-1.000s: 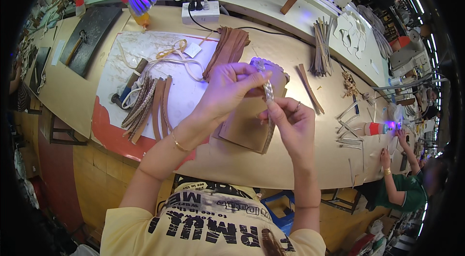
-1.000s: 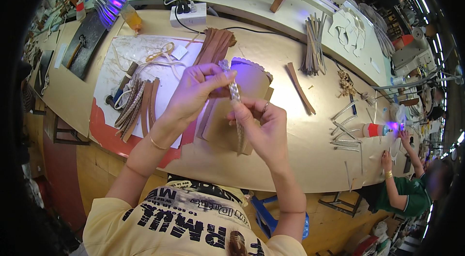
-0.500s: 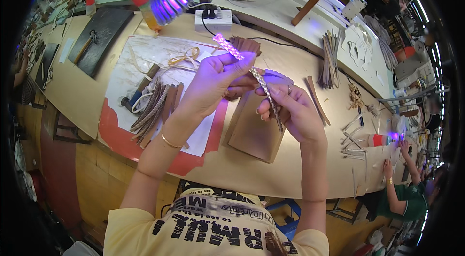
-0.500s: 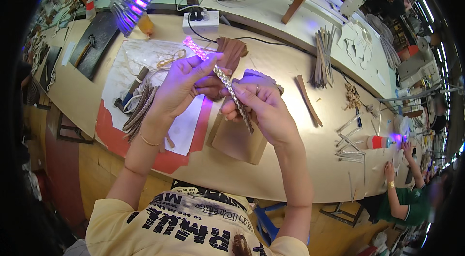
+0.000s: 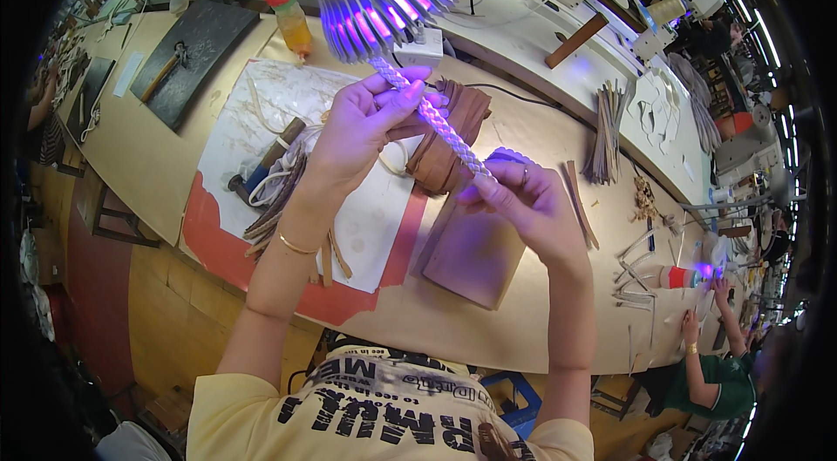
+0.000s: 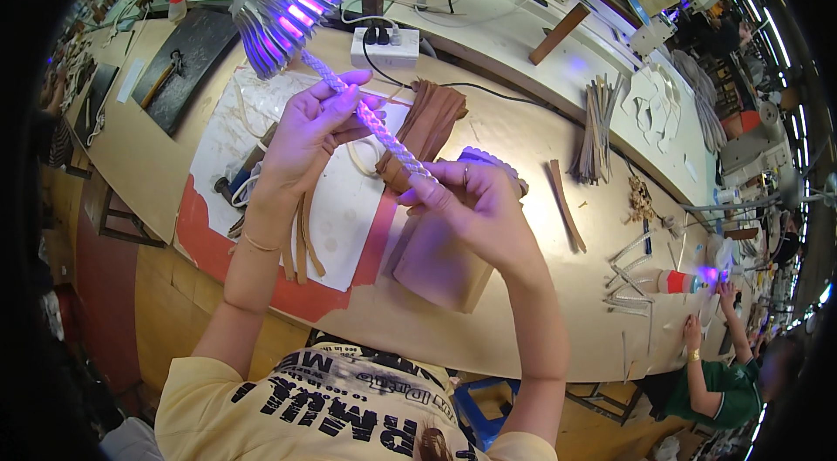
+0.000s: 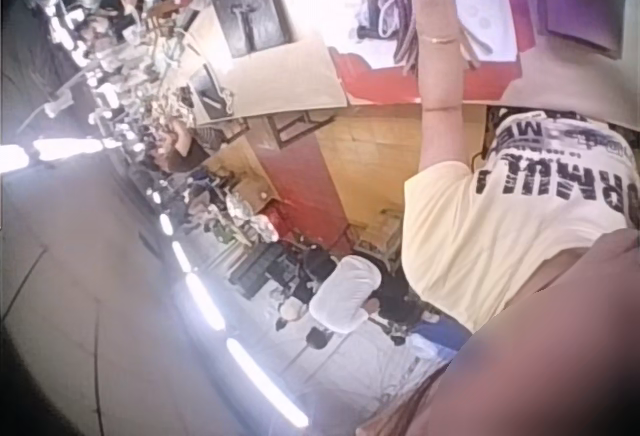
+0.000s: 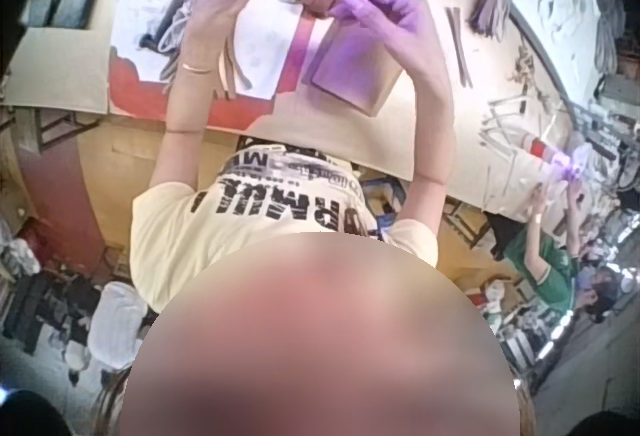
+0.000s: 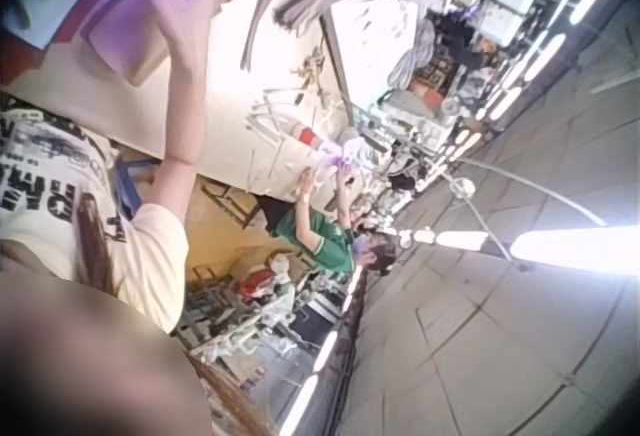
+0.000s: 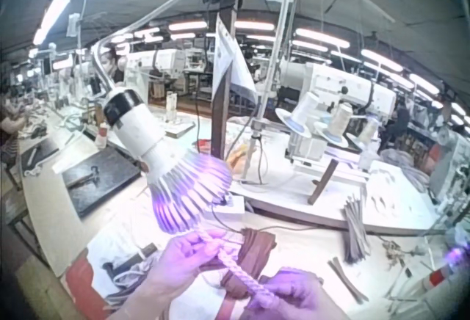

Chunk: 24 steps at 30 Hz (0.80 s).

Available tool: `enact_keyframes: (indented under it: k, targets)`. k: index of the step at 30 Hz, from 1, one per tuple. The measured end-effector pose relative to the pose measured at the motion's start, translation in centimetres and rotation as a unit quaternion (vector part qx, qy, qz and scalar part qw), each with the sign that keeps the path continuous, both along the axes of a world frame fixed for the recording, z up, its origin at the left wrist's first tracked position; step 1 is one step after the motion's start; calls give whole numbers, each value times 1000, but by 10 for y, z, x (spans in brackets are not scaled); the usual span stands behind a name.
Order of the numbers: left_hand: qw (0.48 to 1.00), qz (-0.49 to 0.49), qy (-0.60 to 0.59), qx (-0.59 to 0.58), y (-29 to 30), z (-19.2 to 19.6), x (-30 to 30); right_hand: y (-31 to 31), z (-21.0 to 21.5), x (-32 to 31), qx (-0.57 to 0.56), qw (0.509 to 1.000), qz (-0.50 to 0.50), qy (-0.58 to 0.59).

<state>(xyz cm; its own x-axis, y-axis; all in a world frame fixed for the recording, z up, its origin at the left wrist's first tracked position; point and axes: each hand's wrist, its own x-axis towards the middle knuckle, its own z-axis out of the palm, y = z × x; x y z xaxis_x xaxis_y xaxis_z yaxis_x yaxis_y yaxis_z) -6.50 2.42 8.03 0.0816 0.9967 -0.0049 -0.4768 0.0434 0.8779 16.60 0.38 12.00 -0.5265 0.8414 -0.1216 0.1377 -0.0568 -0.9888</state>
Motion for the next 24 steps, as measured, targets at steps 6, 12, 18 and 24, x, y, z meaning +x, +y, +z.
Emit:
enact_keyframes:
  k: [6,12,18,24]
  targets:
    - [991,-92,-26,95,-10,-8,-7,-19,10,-11,55,997,-48,-27]
    - [990,-133,-3,50,-25,-1,1,-28,13,-15,165,981,-48,-87]
    - [997,-69,17,-26,-31,14,12,-28,14,-10,37,998,-49,-22]
    - [998,-35,47,-26,-33,15,34,-17,-4,6,-34,996,-66,52]
